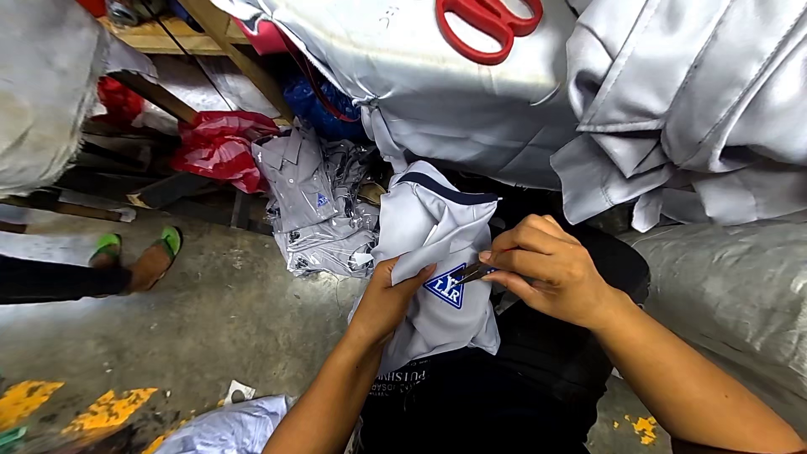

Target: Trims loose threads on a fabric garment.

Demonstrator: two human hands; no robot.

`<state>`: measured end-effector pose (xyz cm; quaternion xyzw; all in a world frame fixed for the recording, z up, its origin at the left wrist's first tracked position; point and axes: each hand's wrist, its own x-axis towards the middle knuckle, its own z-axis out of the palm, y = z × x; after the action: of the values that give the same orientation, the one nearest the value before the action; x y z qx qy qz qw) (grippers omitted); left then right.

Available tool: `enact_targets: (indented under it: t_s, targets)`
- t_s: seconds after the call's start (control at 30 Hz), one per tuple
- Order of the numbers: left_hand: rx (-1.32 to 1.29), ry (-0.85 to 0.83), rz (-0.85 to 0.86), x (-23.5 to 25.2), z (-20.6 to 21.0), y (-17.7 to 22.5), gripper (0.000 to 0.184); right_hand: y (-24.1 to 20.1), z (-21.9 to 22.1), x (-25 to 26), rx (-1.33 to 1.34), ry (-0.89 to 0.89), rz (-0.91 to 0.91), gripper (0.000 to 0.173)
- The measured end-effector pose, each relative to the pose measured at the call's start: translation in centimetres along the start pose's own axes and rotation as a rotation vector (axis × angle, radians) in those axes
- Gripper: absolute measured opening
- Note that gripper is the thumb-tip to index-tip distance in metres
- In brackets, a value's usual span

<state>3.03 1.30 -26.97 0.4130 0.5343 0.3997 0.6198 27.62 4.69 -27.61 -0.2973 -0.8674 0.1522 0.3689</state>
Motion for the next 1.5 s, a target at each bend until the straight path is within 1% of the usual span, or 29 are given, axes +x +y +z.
enact_targets:
  t_s: [0.53,0.73,0.93,1.2,1.5]
  targets:
    - [0.013,0.0,-0.008,0.0,0.0,0.0,0.018,-0.1,0.1,0.1,-0.012,-0.003,-0.017,0.014]
    - [0.006,0.008,-0.01,0.0,-0.1,0.1,0.02,0.1,0.8,-0.2,0.126,-0.023,0.118,0.017]
    - [0.016,-0.032,-0.016,0.1,-0.2,-0.2,0.021,0.4,0.8,-0.2,0.097,-0.04,0.022,0.015]
    - [0.025,-0.082,-0.004,0.4,-0.7,-0.4,0.023,0.5,1.0,-0.1,0.144,-0.084,0.036,0.015]
    - [0.027,-0.048,-0.026,0.2,-0.4,-0.4,0.021,0.4,1.3,-0.2,0.138,-0.096,0.015,0.016]
